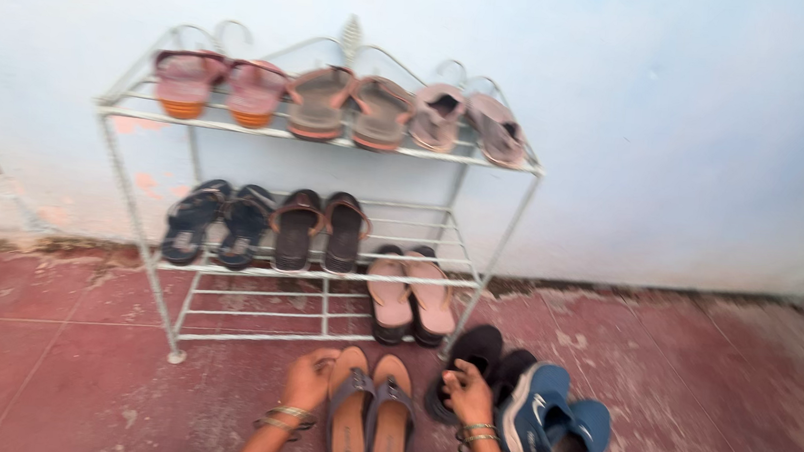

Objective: The person organizes multiple pairs of shoes and sandals on a two-tier metal shoe rack. They pick up each pair from the floor, place them on the appropriate shelf, and adjust their positions to fit neatly.

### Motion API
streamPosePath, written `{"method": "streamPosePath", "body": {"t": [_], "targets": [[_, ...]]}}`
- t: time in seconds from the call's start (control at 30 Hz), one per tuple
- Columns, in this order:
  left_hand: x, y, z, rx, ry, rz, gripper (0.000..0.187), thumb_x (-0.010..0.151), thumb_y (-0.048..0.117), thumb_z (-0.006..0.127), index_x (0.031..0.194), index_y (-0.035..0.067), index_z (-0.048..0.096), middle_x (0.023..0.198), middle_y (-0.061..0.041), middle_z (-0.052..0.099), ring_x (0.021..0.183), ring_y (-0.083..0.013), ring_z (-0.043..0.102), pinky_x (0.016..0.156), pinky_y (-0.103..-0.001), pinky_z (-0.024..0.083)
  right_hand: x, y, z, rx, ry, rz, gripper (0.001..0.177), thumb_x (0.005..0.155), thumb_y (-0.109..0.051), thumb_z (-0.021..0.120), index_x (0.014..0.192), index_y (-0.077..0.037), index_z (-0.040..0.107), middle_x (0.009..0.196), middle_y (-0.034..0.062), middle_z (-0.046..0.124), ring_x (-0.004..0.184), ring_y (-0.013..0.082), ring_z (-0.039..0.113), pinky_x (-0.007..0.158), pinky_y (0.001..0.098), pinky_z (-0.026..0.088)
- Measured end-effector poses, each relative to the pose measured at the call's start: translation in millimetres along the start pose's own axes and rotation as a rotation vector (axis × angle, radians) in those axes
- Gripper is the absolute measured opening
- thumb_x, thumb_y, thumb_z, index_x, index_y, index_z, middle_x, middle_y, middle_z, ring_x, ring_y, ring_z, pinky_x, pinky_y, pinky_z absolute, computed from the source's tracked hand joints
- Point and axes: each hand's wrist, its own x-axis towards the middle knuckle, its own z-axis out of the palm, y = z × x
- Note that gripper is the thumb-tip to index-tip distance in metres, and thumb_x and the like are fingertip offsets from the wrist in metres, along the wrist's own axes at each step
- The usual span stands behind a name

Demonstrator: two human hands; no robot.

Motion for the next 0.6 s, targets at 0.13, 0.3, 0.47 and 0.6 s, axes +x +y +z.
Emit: {"method": "streamPosePath", "body": {"t": [0.13,0.3,0.47,0.6], "targets": [[-1.7,-71.4,-58.5,-0.207,0.141,-0.042,0.023,0.092,0.009,0.065,0.11,0.008,0.078,0.106,-0.006,0.082,0.1,-0.0153,0.078,0.088,-0.03,0.06,26.5,-31.7,60.8,0.489,-0.165,0.297,0.056,0.095,-0.034,0.065,0.139,-0.002,0.053,0.129,0.0173,0.065,0.1,0.0319,0.072,0.076,0.0464,0.064],[-16.9,-140.6,-84.0,-0.348,0.214,-0.3,0.023,0.092,0.004,0.065,0.11,0.005,0.079,0.095,-0.009,0.084,0.085,-0.0155,0.078,0.08,-0.029,0.06,68.2,-64.9,85.5,0.914,-0.028,0.541,0.067,0.098,-0.052,0.058,0.139,-0.001,0.044,0.13,0.0184,0.06,0.103,0.0394,0.067,0.081,0.054,0.058],[-0.1,-144.8,-63.7,-0.352,0.164,-0.379,0.021,0.092,0.008,0.068,0.111,0.009,0.078,0.095,-0.004,0.082,0.084,-0.0149,0.077,0.077,-0.029,0.059,93.4,-69.7,105.5,0.937,0.088,0.582,0.054,0.1,-0.052,0.053,0.135,-0.01,0.051,0.126,0.0121,0.065,0.102,0.0348,0.068,0.083,0.0503,0.055],[4.4,-126.0,-44.2,-0.228,0.056,-0.339,0.02,0.091,0.01,0.067,0.108,0.01,0.078,0.098,0.0,0.082,0.093,-0.0117,0.078,0.081,-0.029,0.061,100.0,-61.3,123.5,0.974,0.194,0.509,0.038,0.102,-0.038,0.053,0.126,-0.008,0.059,0.118,0.0043,0.07,0.095,0.0267,0.066,0.076,0.0436,0.05]]}}
